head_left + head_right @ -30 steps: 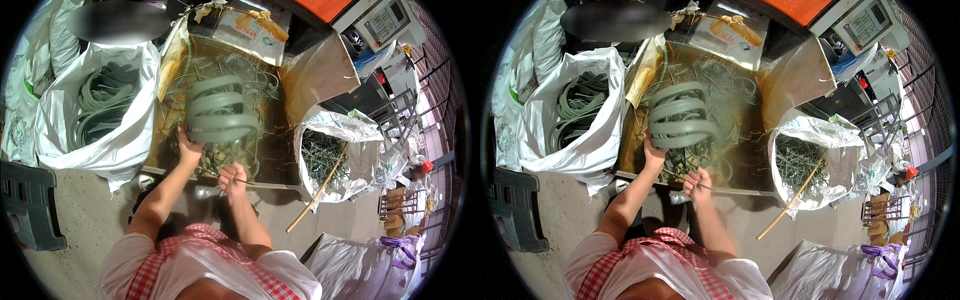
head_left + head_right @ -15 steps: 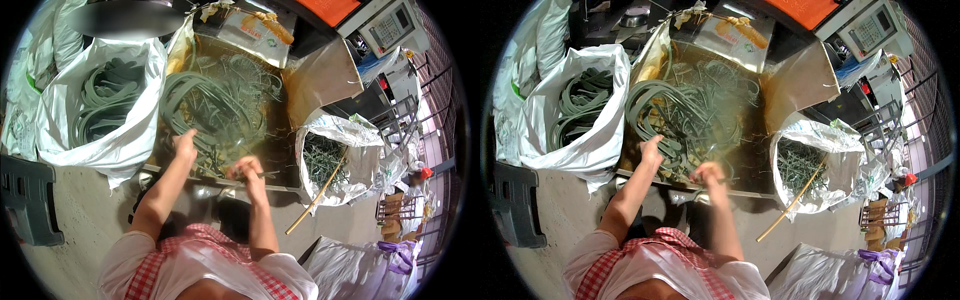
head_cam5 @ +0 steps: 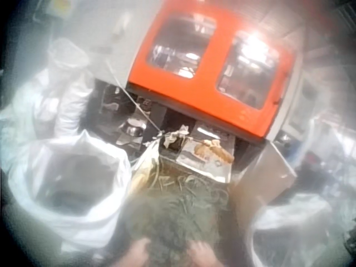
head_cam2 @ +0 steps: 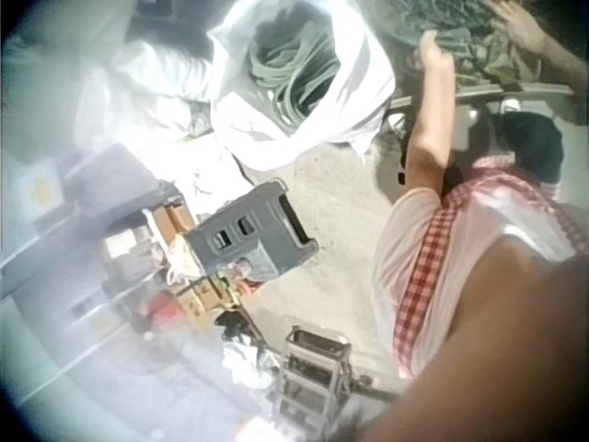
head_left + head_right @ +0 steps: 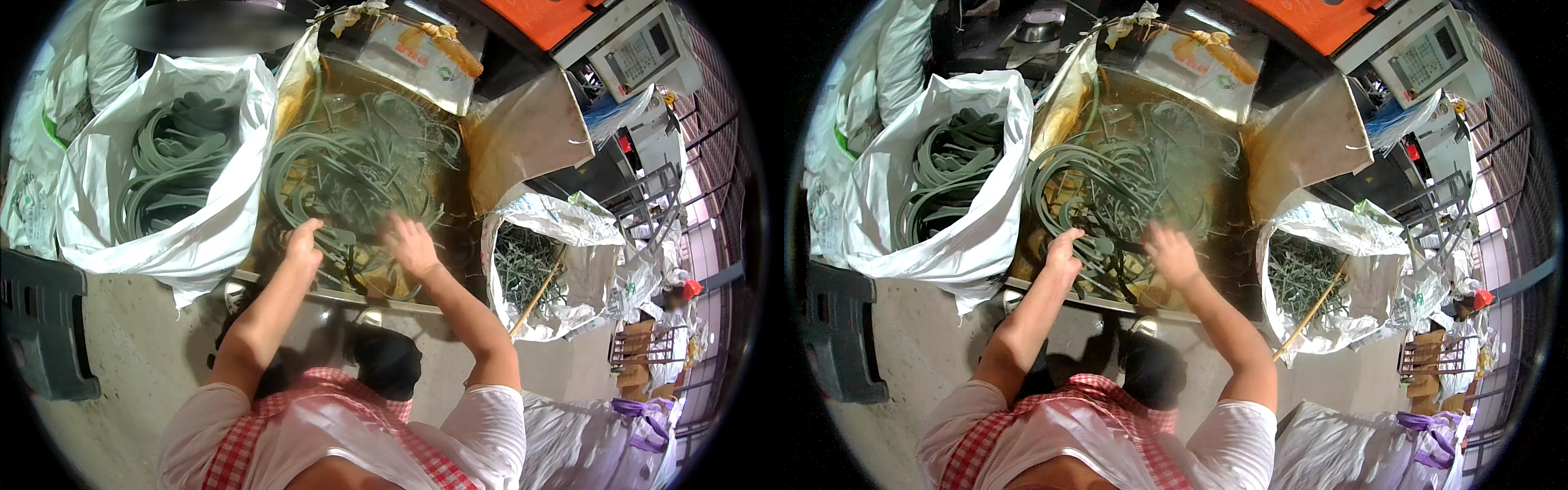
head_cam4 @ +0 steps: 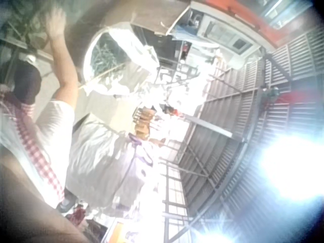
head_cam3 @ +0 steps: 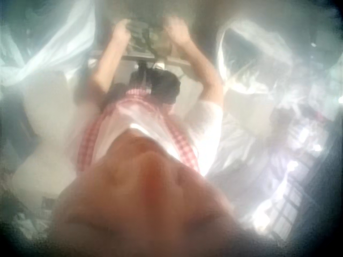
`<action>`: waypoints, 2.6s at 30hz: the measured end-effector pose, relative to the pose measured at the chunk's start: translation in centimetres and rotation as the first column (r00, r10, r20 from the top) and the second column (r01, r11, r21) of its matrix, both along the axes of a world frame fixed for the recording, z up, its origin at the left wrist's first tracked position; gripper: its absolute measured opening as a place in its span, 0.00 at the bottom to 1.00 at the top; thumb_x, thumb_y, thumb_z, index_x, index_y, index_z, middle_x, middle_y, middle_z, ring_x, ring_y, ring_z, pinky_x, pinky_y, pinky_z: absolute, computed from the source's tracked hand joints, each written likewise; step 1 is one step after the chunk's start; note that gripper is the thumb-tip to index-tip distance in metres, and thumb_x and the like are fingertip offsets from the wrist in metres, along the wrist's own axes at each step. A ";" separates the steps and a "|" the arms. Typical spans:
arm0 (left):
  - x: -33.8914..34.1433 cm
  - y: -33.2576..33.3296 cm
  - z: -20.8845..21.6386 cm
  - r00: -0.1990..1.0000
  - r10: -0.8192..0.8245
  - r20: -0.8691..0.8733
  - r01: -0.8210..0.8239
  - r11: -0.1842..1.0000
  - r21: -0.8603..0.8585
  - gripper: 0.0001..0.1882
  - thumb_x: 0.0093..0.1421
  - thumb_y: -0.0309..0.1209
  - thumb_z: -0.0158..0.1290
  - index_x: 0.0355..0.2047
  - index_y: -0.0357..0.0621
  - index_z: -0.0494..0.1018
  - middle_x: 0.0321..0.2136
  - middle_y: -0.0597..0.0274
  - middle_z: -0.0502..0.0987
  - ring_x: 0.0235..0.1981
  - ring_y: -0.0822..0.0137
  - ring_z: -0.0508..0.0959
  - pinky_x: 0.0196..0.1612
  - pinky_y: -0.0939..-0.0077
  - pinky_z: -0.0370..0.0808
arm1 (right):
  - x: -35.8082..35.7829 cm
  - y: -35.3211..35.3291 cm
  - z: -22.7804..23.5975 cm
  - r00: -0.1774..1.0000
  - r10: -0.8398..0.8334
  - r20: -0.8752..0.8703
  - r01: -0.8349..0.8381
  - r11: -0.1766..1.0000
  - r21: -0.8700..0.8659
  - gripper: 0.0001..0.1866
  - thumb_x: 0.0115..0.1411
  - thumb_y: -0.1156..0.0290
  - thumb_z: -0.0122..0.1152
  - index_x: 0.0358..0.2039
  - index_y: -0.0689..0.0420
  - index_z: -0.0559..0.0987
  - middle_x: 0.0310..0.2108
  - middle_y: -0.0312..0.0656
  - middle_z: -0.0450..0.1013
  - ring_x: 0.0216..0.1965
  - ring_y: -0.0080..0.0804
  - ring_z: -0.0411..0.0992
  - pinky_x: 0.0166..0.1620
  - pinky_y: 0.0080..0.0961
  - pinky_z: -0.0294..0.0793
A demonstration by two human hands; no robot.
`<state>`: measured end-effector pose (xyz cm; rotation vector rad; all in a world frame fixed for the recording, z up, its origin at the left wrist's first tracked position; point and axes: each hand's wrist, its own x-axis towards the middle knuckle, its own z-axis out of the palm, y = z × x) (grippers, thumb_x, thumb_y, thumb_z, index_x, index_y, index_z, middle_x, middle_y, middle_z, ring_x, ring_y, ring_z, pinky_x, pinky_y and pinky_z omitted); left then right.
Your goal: The person uses a wooden stick to stir curved gray plastic parts in a tank of liquid, then pulls a stack of the parts out of the liquid by hand and places them into a large white bag.
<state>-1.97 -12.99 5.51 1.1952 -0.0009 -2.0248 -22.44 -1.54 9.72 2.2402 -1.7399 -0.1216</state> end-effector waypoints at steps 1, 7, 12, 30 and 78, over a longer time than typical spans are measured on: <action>0.0 -0.2 0.0 1.000 0.016 -0.003 -0.016 1.000 0.016 0.12 0.49 0.20 0.51 0.36 0.35 0.69 0.35 0.53 0.73 0.33 0.55 0.76 0.36 0.53 0.76 | -0.2 -0.1 0.4 0.999 0.008 0.043 -0.007 1.000 -0.019 0.16 0.49 0.68 0.54 0.41 0.52 0.75 0.52 0.44 0.62 0.42 0.40 0.65 0.44 0.33 0.67; 1.2 -0.6 -0.3 0.999 -0.032 0.032 0.033 0.999 -0.033 0.15 0.48 0.20 0.53 0.38 0.34 0.67 0.35 0.52 0.72 0.33 0.54 0.75 0.34 0.52 0.75 | -0.1 0.7 6.4 0.925 0.297 0.236 -0.321 0.944 0.071 0.11 0.48 0.67 0.57 0.34 0.54 0.74 0.42 0.43 0.68 0.40 0.39 0.67 0.39 0.28 0.70; -0.3 1.4 0.6 0.978 0.084 0.193 -0.035 0.968 -0.247 0.26 0.46 0.18 0.54 0.46 0.35 0.59 0.42 0.53 0.68 0.39 0.60 0.71 0.42 0.63 0.71 | 4.2 1.4 4.9 0.531 0.137 0.836 0.290 0.898 -0.331 0.14 0.55 0.60 0.56 0.36 0.56 0.73 0.32 0.44 0.74 0.28 0.32 0.71 0.29 0.25 0.72; 3.7 0.3 -3.9 0.894 -0.435 0.109 0.220 0.213 -0.952 0.15 0.53 0.26 0.54 0.41 0.31 0.72 0.37 0.59 0.75 0.40 0.65 0.74 0.45 0.69 0.70 | 11.6 8.1 -5.2 -0.759 -0.573 -0.307 -0.622 0.778 0.086 0.19 0.55 0.63 0.56 0.44 0.58 0.69 0.22 0.36 0.67 0.17 0.19 0.63 0.19 0.17 0.64; -1.4 2.0 -0.6 0.988 0.043 0.149 0.039 0.863 -0.503 0.32 0.43 0.12 0.52 0.49 0.43 0.58 0.41 0.58 0.68 0.41 0.63 0.71 0.43 0.67 0.70 | 6.7 4.4 4.6 0.830 0.035 0.557 0.020 0.996 -0.092 0.20 0.51 0.80 0.45 0.47 0.63 0.66 0.35 0.49 0.68 0.42 0.46 0.66 0.44 0.31 0.67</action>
